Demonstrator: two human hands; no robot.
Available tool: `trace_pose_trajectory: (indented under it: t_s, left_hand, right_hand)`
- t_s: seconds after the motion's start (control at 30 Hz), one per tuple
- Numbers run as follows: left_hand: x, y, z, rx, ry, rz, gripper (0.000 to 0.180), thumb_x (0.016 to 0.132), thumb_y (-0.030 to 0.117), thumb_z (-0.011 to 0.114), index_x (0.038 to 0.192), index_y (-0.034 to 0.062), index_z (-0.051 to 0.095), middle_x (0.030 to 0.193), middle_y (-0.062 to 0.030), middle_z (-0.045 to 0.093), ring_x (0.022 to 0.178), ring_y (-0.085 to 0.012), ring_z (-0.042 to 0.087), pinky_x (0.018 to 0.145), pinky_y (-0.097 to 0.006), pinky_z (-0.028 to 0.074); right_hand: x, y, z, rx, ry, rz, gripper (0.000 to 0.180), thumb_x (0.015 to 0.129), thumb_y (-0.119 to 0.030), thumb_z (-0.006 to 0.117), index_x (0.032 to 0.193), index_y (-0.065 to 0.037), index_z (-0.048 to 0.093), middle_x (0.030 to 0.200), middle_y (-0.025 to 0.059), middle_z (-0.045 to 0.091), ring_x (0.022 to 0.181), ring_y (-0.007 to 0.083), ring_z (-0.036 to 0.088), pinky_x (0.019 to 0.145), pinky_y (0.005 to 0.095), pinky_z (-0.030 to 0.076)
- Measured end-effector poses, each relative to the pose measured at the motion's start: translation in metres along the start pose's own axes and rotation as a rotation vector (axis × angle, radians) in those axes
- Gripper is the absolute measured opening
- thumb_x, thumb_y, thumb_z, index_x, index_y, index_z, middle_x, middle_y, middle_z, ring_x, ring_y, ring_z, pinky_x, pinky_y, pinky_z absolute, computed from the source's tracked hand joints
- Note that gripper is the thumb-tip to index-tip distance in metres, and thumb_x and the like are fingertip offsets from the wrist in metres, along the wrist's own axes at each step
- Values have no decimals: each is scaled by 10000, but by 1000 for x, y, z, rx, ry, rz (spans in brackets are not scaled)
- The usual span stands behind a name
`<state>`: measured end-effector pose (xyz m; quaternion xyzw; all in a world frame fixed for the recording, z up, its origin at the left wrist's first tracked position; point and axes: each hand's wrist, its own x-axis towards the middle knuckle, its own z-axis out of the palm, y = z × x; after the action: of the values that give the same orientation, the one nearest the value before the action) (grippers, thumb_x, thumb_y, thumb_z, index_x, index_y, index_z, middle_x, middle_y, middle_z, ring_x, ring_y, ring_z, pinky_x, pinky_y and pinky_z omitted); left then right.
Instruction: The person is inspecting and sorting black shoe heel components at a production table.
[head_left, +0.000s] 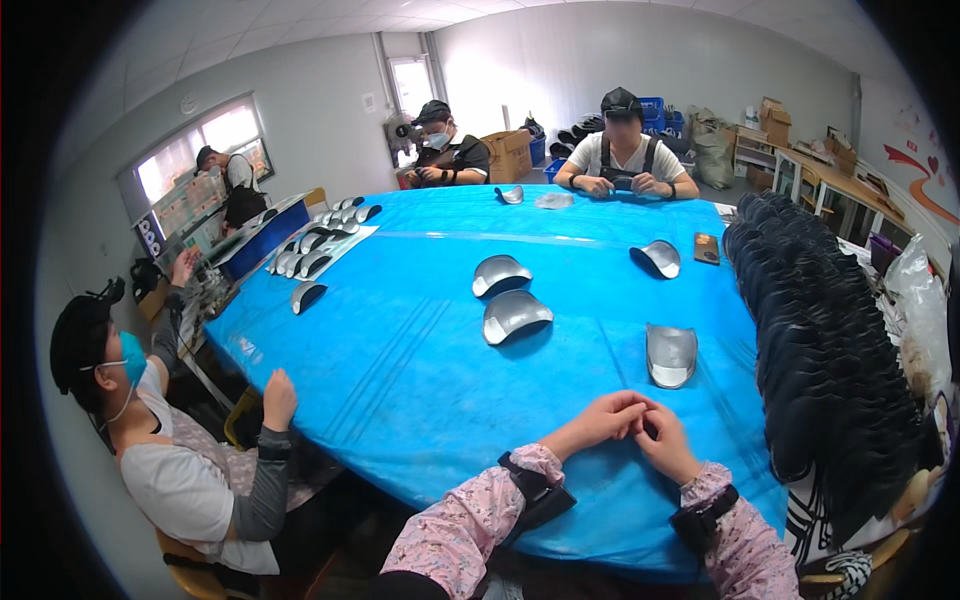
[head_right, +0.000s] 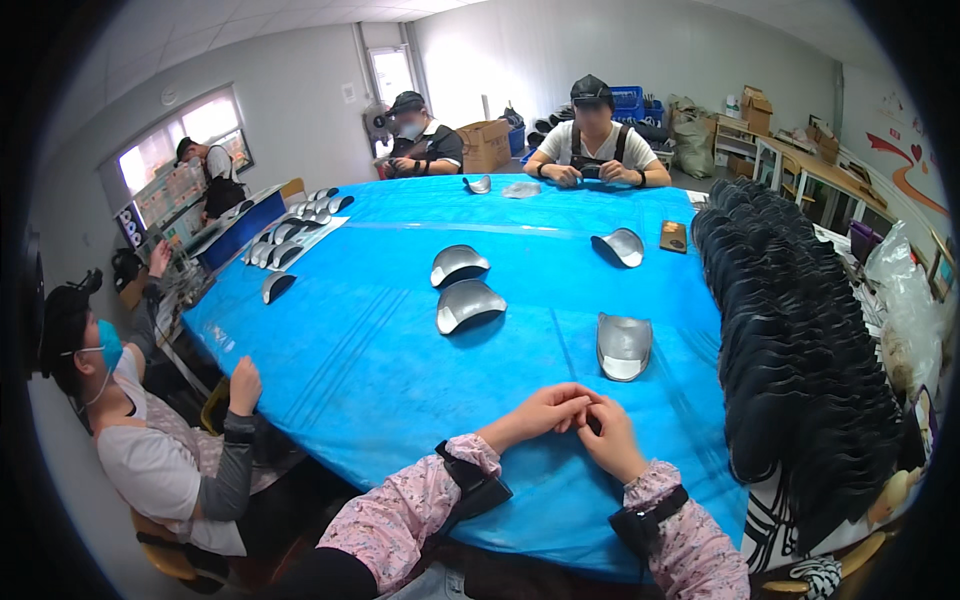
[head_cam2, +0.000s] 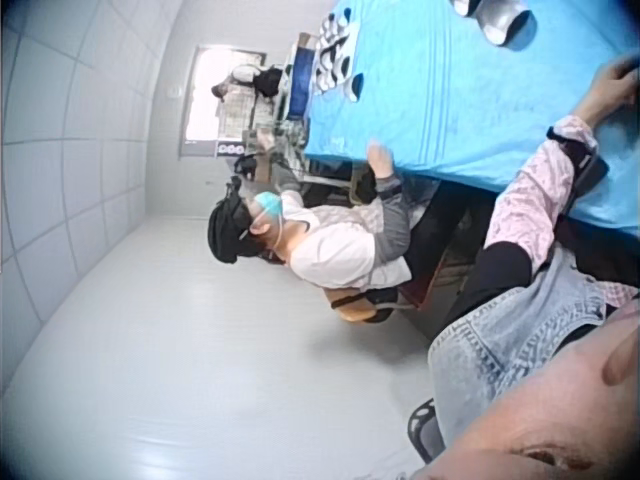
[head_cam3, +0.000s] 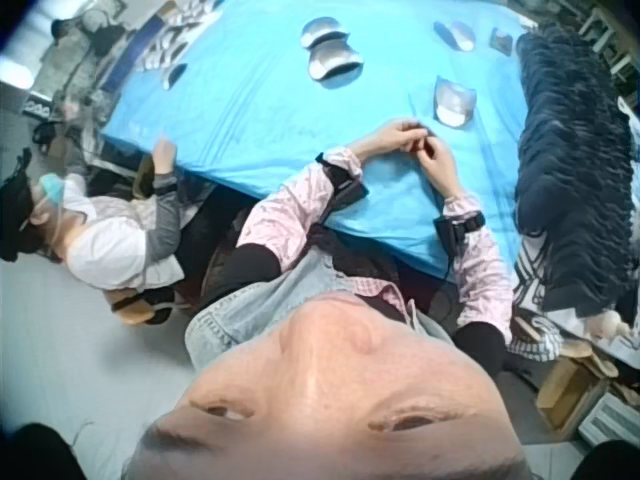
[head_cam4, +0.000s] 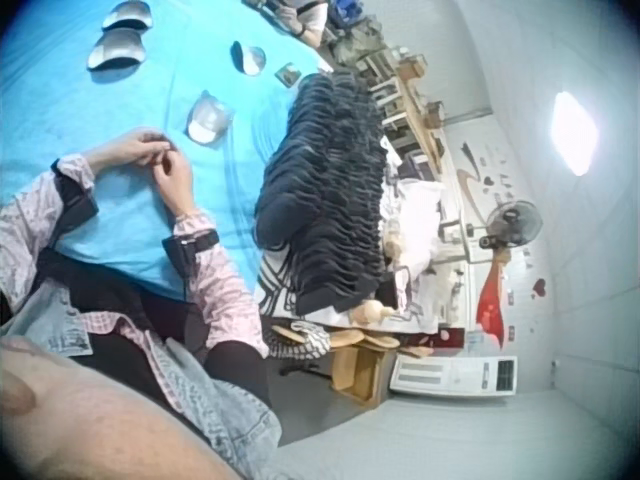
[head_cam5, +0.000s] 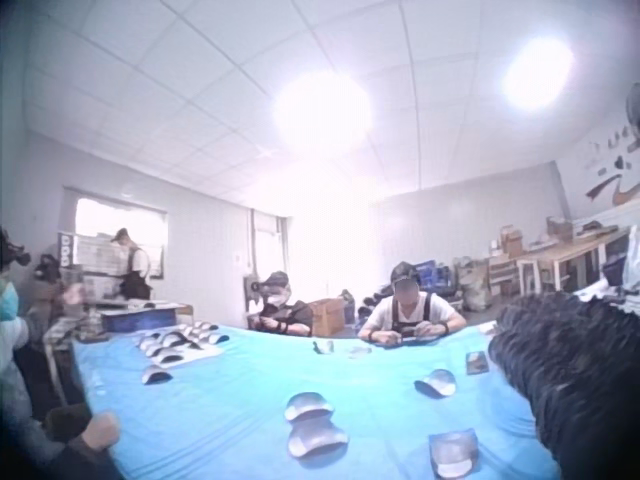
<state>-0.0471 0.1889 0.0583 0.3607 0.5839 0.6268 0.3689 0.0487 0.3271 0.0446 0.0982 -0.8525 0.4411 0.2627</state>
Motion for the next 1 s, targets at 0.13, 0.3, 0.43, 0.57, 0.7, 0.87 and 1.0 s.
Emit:
trace_pose_trajectory:
  t_s: [0.13,0.3,0.43,0.57,0.7,0.87,1.0]
  left_hand:
    - [-3,6,4,434,68,223,242,915,196,482,1101,57,549,718,9,538,655,-90,517,582,-241,415]
    - [-9,19,8,885,213,402,270,905,215,495,1136,83,540,885,-38,545,784,-136,523,706,-271,420]
    - [-16,16,15,496,157,371,361,920,260,468,1238,91,484,1081,-47,510,949,-152,500,834,-281,398]
    - [0,-1,16,-34,-57,128,417,937,313,448,1266,56,455,1128,-25,520,1006,-96,474,851,-235,388]
    - [-9,6,11,-191,-47,12,435,923,319,471,1272,61,446,1163,-29,521,1059,-99,487,889,-223,387]
    - [-18,29,18,-628,-115,-27,578,921,479,311,1341,85,370,1239,-55,498,1083,-124,506,899,-260,411]
    - [-24,31,16,-663,-287,-217,610,915,509,290,1356,91,345,1217,-70,520,1047,-100,524,867,-258,439]
  right_hand:
    - [0,1,-1,-88,-26,-29,94,719,-69,572,772,-2,533,855,162,533,827,328,507,718,390,414]
    - [2,-8,-7,-44,-85,-16,120,732,-51,562,835,8,543,844,153,517,819,316,503,713,375,404]
    - [2,-27,-2,661,-85,247,233,816,-81,526,1036,-4,512,1035,69,553,949,135,528,851,253,402]
    - [-1,-13,-17,790,-177,385,277,852,-144,501,1100,-20,500,1023,67,564,965,140,533,871,276,405]
    - [3,-24,-17,1147,-255,489,336,876,-214,469,1135,-1,483,1053,97,581,1043,182,529,914,320,400]
    - [8,-43,-22,1382,-229,641,612,882,-480,344,1250,2,431,1229,184,495,1134,278,486,1013,405,318]
    - [9,-41,-26,1504,-491,613,817,852,-658,201,1268,9,424,1229,221,487,1160,350,452,1010,482,296]
